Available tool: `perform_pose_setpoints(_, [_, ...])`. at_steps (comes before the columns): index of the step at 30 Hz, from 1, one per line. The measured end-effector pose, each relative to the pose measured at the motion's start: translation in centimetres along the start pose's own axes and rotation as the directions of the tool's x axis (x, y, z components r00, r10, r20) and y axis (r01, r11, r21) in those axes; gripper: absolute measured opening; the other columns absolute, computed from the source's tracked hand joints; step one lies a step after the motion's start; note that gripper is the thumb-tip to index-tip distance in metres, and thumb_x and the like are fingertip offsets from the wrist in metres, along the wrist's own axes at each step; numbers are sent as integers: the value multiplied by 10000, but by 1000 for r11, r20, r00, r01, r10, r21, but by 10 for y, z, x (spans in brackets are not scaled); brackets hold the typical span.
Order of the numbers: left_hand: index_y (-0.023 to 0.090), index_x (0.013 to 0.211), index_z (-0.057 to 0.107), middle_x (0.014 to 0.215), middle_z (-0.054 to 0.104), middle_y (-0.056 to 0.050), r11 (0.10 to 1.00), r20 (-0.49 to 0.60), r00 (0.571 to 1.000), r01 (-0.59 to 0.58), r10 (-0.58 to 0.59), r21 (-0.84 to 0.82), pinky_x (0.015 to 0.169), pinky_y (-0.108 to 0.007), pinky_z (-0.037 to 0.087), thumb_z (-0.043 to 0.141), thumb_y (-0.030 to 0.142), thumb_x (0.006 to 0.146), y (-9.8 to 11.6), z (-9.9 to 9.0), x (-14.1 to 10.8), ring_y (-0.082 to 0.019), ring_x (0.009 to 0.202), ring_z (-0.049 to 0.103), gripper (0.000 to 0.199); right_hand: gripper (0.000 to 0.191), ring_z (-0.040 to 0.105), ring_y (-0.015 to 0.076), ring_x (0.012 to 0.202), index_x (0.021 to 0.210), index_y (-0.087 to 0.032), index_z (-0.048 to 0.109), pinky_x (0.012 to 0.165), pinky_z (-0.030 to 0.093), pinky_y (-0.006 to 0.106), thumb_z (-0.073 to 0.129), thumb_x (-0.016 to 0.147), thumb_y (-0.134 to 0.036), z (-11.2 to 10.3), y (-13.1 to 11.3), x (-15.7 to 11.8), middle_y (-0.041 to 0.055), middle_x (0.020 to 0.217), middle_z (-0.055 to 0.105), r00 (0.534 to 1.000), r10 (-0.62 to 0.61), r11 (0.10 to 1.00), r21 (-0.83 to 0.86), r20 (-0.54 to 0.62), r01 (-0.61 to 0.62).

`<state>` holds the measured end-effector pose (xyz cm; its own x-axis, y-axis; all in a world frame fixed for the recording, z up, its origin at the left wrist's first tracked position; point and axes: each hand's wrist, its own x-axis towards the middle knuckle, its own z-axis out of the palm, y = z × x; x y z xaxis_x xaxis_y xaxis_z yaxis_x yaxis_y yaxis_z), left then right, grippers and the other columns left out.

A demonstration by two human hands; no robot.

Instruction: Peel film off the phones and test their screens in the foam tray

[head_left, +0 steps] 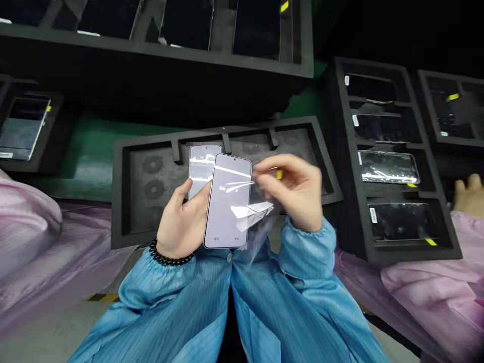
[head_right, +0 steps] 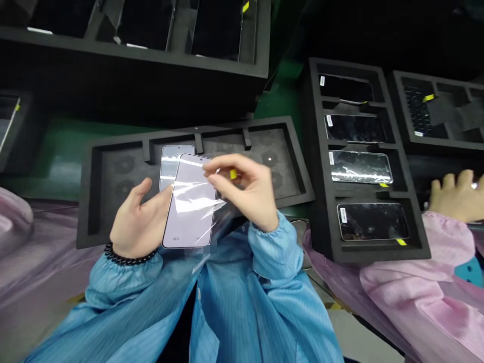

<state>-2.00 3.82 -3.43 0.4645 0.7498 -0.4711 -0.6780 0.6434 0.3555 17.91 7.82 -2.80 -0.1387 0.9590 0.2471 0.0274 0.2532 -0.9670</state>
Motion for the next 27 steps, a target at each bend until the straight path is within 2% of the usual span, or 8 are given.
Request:
perform_pose_setpoints(2, [173,1502,446,1368,653,-114,1000,13,1000,6,-6,10,1176,-520,397,314,553,991,0,0,-1,-351,1360,548,650,105,663,114,748,923,-234,761,608,546,222,723,863,-157,7,9,-1,-5,898,752,998,53,986,-158,35,-47])
perform_pose_setpoints(5, [165,1518,426,1375,649,-122,1000,20,1000,7,-7,12,1187,-517,381,322,553,992,-2,-1,-2,-350,1358,550,662,147,669,110,789,923,-238,774,656,556,219,696,868,-125,14,15,-7,-11,904,758,999,36,976,-214,-11,-38])
perform_pose_setpoints(10, [187,1539,405,1376,652,-117,1000,-12,1000,-1,1,-8,1181,-521,388,348,531,994,-4,-5,-3,-347,1349,559,647,100,679,121,672,949,-257,780,466,515,213,749,856,-235,17,3,-17,-6,875,760,997,74,996,46,-35,-72])
perform_pose_setpoints(12, [193,1543,399,1377,652,-115,1000,-11,1000,-2,2,-13,1179,-524,388,344,522,996,-4,-5,-4,-345,1349,560,641,109,676,122,626,962,-261,778,473,536,230,757,855,-266,20,1,-19,-9,852,763,993,73,993,99,-95,-64])
perform_pose_setpoints(15, [185,1551,385,1383,647,-119,1000,9,1000,-2,2,-7,1188,-521,375,334,525,997,-4,-2,-5,-344,1361,551,652,120,698,127,728,962,-260,779,659,592,257,730,868,-204,29,9,-17,-11,888,775,970,6,997,-69,-242,-23])
perform_pose_setpoints(22, [185,1571,346,1414,626,-123,1000,31,999,12,-12,-4,1209,-518,351,346,534,993,-6,3,-9,-345,1380,533,675,160,672,127,709,956,-232,779,665,568,267,657,915,-138,42,30,-21,1,904,787,971,-146,925,-373,-188,67])
perform_pose_setpoints(24, [185,1569,348,1413,627,-124,1000,30,1000,10,-10,-8,1209,-519,353,346,530,995,-8,3,-8,-343,1379,535,670,176,703,150,769,984,-235,777,728,593,295,637,936,-140,43,29,-24,10,932,800,958,-241,856,-499,-154,135])
perform_pose_setpoints(27, [181,1552,378,1390,643,-127,1000,-2,1000,2,-2,-2,1196,-530,377,351,530,994,-7,0,-10,-350,1369,545,659,254,726,233,1033,1170,-237,733,928,600,399,658,934,-179,42,20,-27,56,1125,791,916,-385,714,-665,-111,220])
